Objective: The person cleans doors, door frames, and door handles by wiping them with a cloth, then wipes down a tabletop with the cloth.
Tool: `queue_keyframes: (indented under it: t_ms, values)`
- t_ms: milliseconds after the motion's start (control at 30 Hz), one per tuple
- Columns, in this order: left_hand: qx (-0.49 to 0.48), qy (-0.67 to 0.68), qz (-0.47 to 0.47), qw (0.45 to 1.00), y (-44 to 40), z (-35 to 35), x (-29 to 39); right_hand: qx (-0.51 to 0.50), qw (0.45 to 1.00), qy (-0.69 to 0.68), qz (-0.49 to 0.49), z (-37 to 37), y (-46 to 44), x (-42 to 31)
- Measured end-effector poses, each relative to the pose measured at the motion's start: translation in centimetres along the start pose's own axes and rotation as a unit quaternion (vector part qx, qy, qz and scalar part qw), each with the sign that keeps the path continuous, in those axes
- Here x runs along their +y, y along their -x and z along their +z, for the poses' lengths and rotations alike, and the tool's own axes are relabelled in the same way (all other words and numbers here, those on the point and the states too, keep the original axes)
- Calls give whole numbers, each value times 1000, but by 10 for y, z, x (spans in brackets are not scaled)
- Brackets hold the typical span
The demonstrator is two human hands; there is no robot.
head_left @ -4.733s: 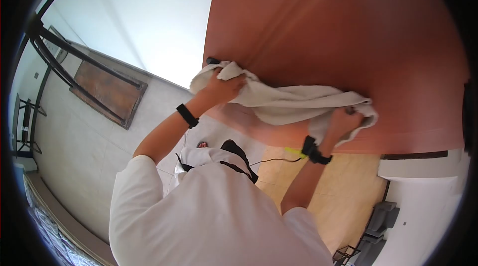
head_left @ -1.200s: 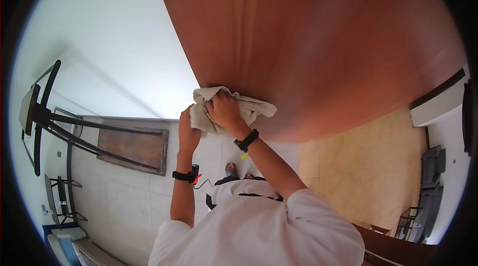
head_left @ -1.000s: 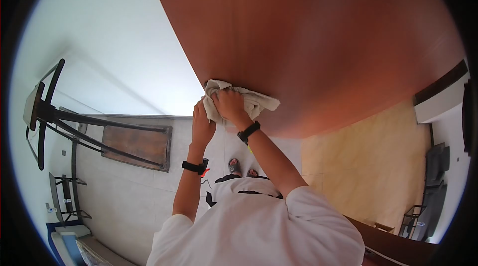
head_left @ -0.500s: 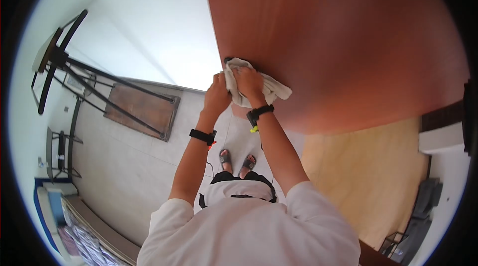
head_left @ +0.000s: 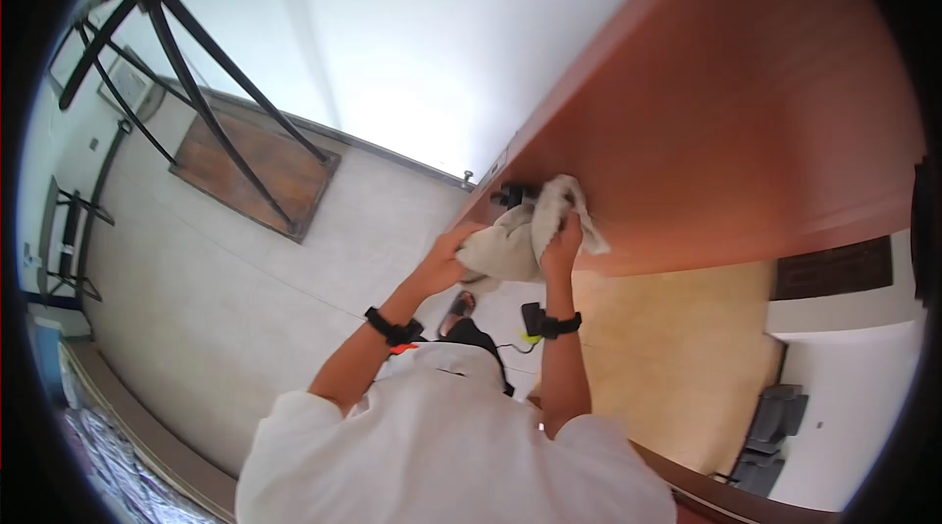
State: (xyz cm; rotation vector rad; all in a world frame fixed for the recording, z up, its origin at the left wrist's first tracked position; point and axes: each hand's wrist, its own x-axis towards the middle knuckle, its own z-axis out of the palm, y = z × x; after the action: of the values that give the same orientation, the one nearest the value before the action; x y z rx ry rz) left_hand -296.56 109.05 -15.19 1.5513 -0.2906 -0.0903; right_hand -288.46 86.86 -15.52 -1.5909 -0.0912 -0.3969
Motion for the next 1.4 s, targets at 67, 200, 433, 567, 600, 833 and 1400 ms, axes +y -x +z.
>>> queue_keyframes:
  t_ms: [67, 200, 433, 567, 600, 833, 1400]
  values:
    - [116, 133, 50, 983, 19, -11, 11, 62, 991, 60, -102, 13, 9, -67]
    - [262, 187, 111, 940, 8, -41, 86, 185, 949, 37, -251, 33, 6, -177]
    - [12, 177, 168, 970, -16, 18, 144, 228, 869, 200, -390, 31, 38, -218]
    - [-76, 183, 135, 971, -13, 62, 84, 146, 652, 625, -404, 6, 97, -157]
    - [-86, 234, 103, 963, -6, 63, 80, 92, 624, 680, -374, -9, 121, -117]
    - [-95, 153, 43, 983, 11, 73, 43, 192, 953, 45, -231, 6, 124, -234]
    - [-225, 145, 95, 959, 35, 53, 74, 232, 798, 486, -271, -9, 174, -172]
